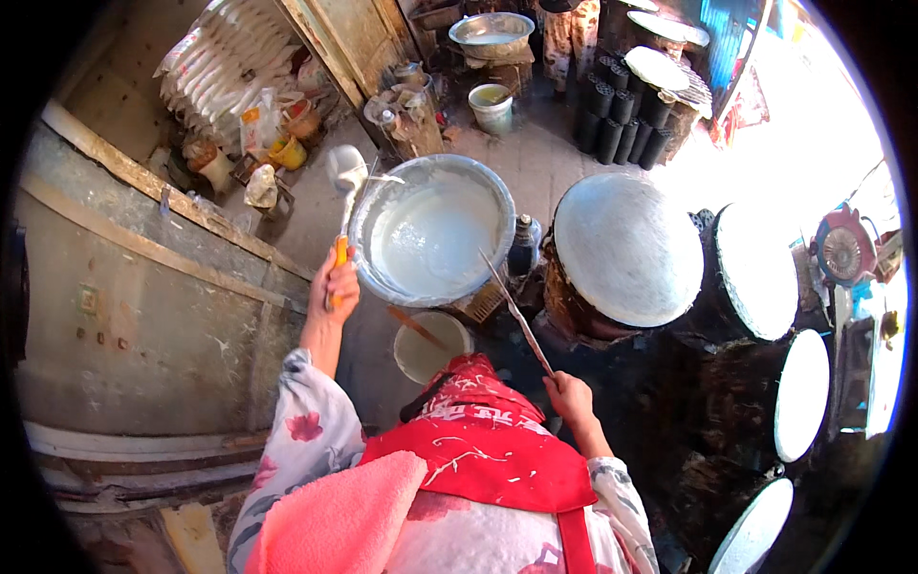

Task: The person scoops white batter from a large metal basin using a ladle and pours it onto several hot, round griddles. They use a long wooden stick to spread the batter into thin, circular layers. The person flips the cooked cakes and stacks them on a nearby surface. The process is repeated continuously across multiple griddles.

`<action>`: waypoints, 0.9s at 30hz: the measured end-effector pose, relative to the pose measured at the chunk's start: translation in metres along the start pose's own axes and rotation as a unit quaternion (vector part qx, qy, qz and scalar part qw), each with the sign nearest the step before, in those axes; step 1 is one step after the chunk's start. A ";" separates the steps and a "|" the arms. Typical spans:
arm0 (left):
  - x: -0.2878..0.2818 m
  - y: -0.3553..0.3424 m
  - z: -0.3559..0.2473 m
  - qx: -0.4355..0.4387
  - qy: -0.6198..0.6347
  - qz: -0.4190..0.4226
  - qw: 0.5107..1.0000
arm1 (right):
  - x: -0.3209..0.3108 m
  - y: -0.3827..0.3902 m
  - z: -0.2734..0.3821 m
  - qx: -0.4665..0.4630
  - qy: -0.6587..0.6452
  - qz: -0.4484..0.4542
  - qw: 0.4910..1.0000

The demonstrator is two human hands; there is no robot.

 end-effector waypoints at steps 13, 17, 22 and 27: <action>-0.037 -0.045 0.031 0.124 -0.592 -0.055 0.794 | -0.044 0.022 -0.031 0.090 -0.031 -0.085 0.992; -0.038 -0.096 0.042 0.011 -0.411 -0.042 0.911 | -0.039 0.017 -0.029 0.109 -0.035 -0.090 0.989; 0.016 -0.138 0.040 -0.148 -0.163 0.024 0.975 | -0.045 0.011 -0.008 0.122 -0.061 -0.097 0.986; 0.076 -0.113 0.043 -0.129 0.101 0.219 0.962 | -0.047 0.005 -0.002 0.151 -0.094 -0.103 0.979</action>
Point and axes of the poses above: each hand's wrist, its own y-axis away from the middle knuckle, its own x-axis out of the palm, z = x × y, the point moved 8 cm from there along -y, towards the middle knuckle, and after that the axes turned 12 degrees about x, right-handed, at the moved point
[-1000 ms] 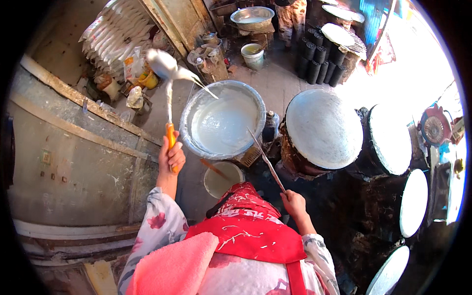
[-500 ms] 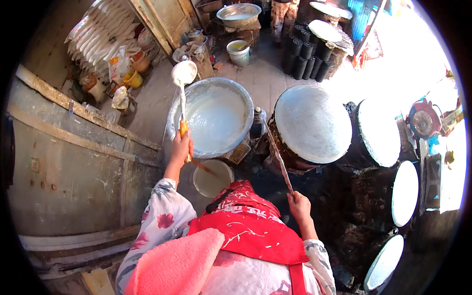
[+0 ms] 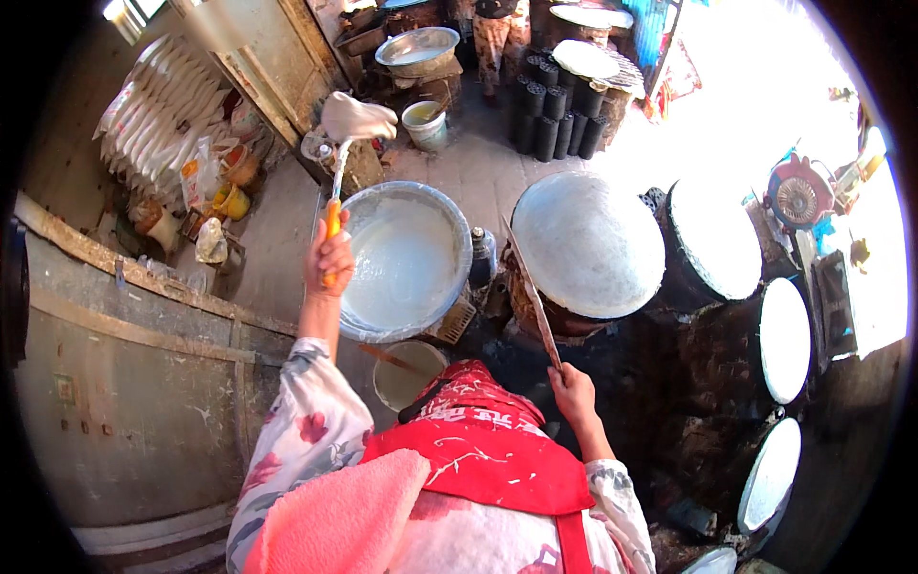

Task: The person scoops white batter from a large metal basin using a ladle and pours it onto several hot, round griddles. They use a long wooden stick to spread the batter into thin, circular layers. The person flips the cooked cakes and stacks them on a nearby surface. The process is repeated continuously across multiple griddles.

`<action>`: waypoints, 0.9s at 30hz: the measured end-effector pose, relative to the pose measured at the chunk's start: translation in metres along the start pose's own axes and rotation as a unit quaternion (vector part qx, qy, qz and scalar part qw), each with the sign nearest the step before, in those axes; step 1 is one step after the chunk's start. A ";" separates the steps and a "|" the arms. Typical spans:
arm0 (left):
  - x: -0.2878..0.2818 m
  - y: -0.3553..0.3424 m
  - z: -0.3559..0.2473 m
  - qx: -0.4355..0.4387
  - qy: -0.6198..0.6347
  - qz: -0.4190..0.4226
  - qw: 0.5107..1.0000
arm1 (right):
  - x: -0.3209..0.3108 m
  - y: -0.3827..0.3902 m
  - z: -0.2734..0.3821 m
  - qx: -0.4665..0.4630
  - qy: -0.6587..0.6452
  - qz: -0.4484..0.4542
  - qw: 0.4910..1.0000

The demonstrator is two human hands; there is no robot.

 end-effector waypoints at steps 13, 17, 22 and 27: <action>-0.022 -0.023 -0.002 -0.025 -0.733 -0.170 0.658 | 0.016 -0.004 -0.015 0.149 -0.268 0.065 0.950; -0.016 -0.037 0.075 -0.167 -0.304 -0.169 0.923 | 0.003 -0.014 -0.020 0.183 -0.351 0.065 0.916; 0.033 -0.037 0.189 -0.283 -0.018 -0.132 0.950 | -0.039 -0.040 -0.054 0.180 -0.398 0.002 0.899; 0.048 -0.039 0.295 -0.349 -0.118 -0.100 0.924 | -0.082 -0.060 -0.086 0.167 -0.397 -0.057 0.901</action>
Point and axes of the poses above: each hand's wrist, its own y-axis away from the middle knuckle, its own x-axis out of the palm, z = x × y, the point moved 8 cm from there along -y, towards the middle knuckle, and after that the axes turned 12 degrees about x, right-handed, at the moved point
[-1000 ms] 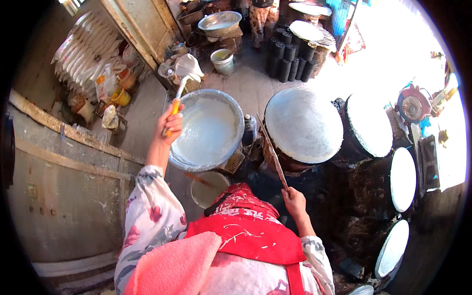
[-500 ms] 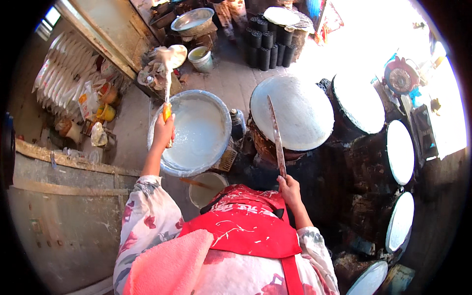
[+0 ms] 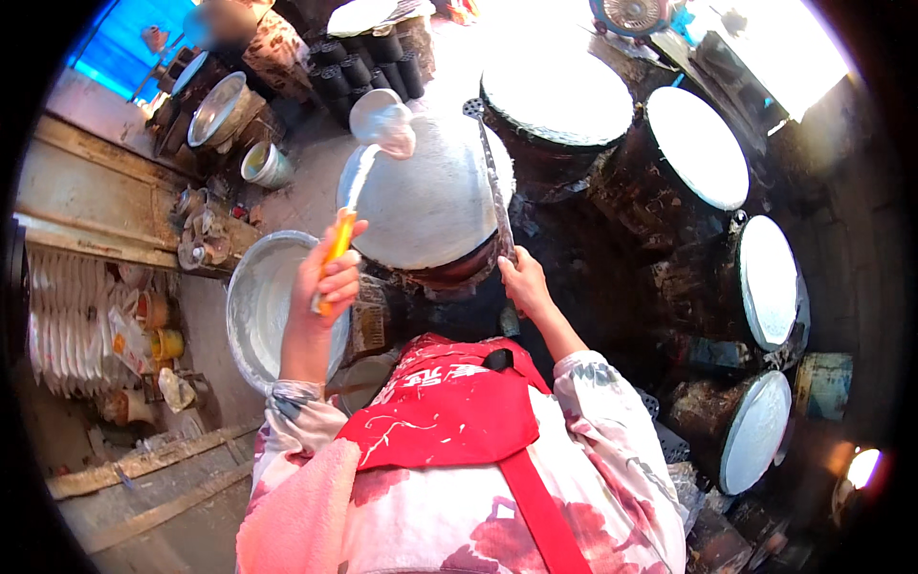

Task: The person scoops white batter from a large metal basin using a ladle and pours it onto several hot, round griddles. They use a long wooden stick to spread the batter into thin, circular layers. The person flips the cooked cakes and stacks them on a nearby surface. The process is repeated continuously across multiple griddles.

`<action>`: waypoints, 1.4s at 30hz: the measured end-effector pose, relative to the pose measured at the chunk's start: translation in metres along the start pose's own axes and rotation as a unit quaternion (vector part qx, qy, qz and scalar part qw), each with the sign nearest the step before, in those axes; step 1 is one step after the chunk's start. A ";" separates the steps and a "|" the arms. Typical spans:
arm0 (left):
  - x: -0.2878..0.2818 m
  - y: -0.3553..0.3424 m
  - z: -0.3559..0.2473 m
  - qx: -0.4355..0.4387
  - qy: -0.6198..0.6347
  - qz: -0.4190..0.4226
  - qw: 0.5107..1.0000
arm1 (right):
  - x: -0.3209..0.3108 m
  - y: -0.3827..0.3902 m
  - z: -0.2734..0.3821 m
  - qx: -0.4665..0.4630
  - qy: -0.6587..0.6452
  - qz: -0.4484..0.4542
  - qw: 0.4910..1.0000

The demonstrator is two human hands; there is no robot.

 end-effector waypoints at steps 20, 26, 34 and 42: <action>-0.071 -0.097 0.028 0.203 -0.807 -0.180 0.525 | -0.001 -0.036 0.072 -0.131 0.380 -0.124 0.907; -0.070 -0.088 0.020 0.241 -0.816 -0.171 0.496 | 0.024 -0.056 0.062 -0.136 0.373 -0.097 0.913; -0.092 -0.047 -0.018 0.217 -0.810 -0.245 0.487 | 0.004 -0.068 0.089 -0.094 0.437 -0.069 0.892; -0.081 -0.004 -0.020 0.197 -0.803 -0.255 0.502 | 0.008 -0.085 0.116 -0.200 0.446 -0.046 0.871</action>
Point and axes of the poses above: each hand's wrist, its own y-axis away from the middle knuckle, its own x-axis out of the palm, z = x × y, the point moved 8 cm from there along -y, towards the middle knuckle, and after that the axes turned 12 degrees about x, right-handed, at the moved point
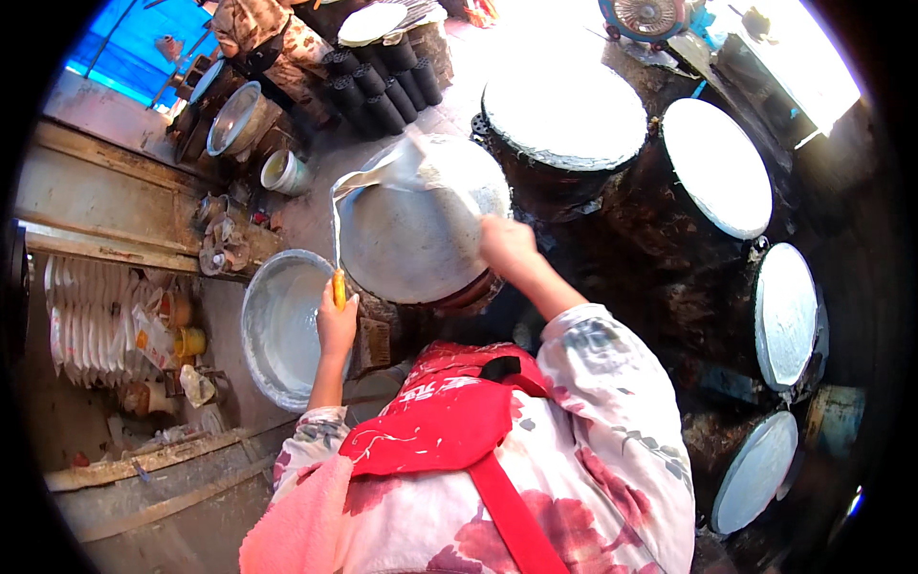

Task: The person scoops white batter from a large metal basin using a ladle and pours it onto several hot, round griddles. They use a long wooden stick to spread the batter into thin, circular layers. The person flips the cooked cakes and stacks them on a nearby surface. The process is repeated continuously across multiple griddles.

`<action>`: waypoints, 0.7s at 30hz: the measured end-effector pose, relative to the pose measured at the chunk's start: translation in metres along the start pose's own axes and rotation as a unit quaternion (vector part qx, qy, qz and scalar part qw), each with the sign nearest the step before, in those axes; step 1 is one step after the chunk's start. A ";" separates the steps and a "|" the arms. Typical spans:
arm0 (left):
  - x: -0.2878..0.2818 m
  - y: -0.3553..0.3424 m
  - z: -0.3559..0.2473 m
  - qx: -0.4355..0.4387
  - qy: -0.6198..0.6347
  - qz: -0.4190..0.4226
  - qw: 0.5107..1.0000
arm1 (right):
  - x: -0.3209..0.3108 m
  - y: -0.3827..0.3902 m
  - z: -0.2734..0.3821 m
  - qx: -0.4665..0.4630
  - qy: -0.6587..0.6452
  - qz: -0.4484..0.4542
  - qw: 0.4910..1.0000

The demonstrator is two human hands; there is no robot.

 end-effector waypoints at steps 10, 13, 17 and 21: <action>-0.030 0.052 0.009 -0.042 0.024 -0.010 0.999 | -0.001 -0.014 0.018 -0.027 0.104 0.047 0.993; -0.030 0.055 0.007 -0.071 0.027 -0.009 0.997 | -0.011 -0.044 0.004 -0.050 0.112 0.022 0.992; -0.025 0.061 -0.003 -0.032 0.037 -0.020 0.999 | 0.027 -0.010 0.046 -0.179 0.160 0.110 0.964; -0.041 0.095 0.001 -0.101 0.032 -0.026 0.994 | -0.004 -0.030 0.031 -0.121 0.151 0.082 0.978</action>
Point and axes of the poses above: each hand's wrist, its own y-axis away from the middle knuckle, its own x-axis out of the palm, z = x × y, the point moved 8 cm from there along -y, towards the middle knuckle, and after that the axes turned 12 degrees about x, right-handed, at the moved point
